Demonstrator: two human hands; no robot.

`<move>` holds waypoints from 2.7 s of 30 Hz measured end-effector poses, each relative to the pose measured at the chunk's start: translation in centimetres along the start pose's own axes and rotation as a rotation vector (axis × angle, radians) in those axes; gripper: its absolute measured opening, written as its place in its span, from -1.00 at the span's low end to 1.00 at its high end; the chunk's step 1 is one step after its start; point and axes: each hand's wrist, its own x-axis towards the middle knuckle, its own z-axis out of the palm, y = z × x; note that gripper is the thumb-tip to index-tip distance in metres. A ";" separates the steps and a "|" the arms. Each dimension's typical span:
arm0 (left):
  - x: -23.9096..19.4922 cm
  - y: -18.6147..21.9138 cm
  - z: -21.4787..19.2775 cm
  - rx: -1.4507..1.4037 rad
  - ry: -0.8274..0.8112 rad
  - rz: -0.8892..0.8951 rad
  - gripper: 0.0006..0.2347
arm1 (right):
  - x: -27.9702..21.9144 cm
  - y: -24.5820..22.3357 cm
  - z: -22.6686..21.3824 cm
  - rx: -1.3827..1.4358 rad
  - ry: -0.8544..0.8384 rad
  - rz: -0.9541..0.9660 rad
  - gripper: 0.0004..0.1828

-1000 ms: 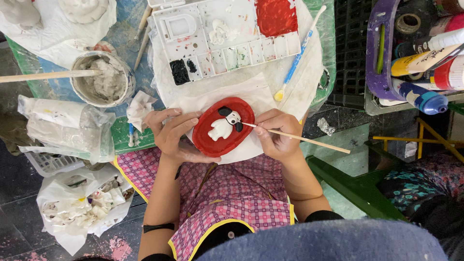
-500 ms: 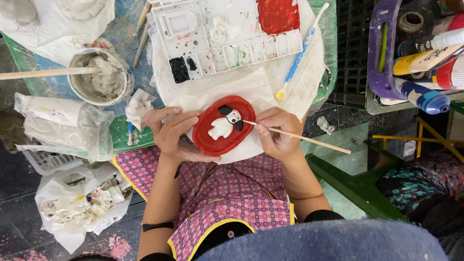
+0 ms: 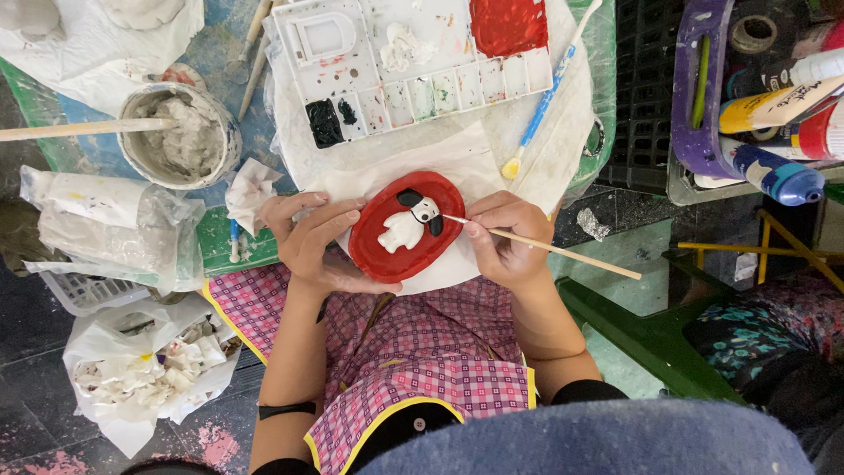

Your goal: The person paints a small white clay dog figure using black paint and a brush, occasionally dipping the brush in a water cup and wiping it on a tissue.

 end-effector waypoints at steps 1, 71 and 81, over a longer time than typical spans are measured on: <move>0.0 0.0 0.0 0.002 0.001 0.000 -0.22 | 0.0 0.0 0.0 -0.006 0.001 -0.004 -0.82; -0.4 -0.2 -0.1 -0.010 -0.011 -0.015 -0.25 | -0.2 -0.5 -0.7 0.222 0.123 0.116 -0.82; 0.1 0.7 -0.4 0.021 0.000 -0.020 -0.30 | 0.5 0.4 -1.0 0.467 0.284 0.161 -0.72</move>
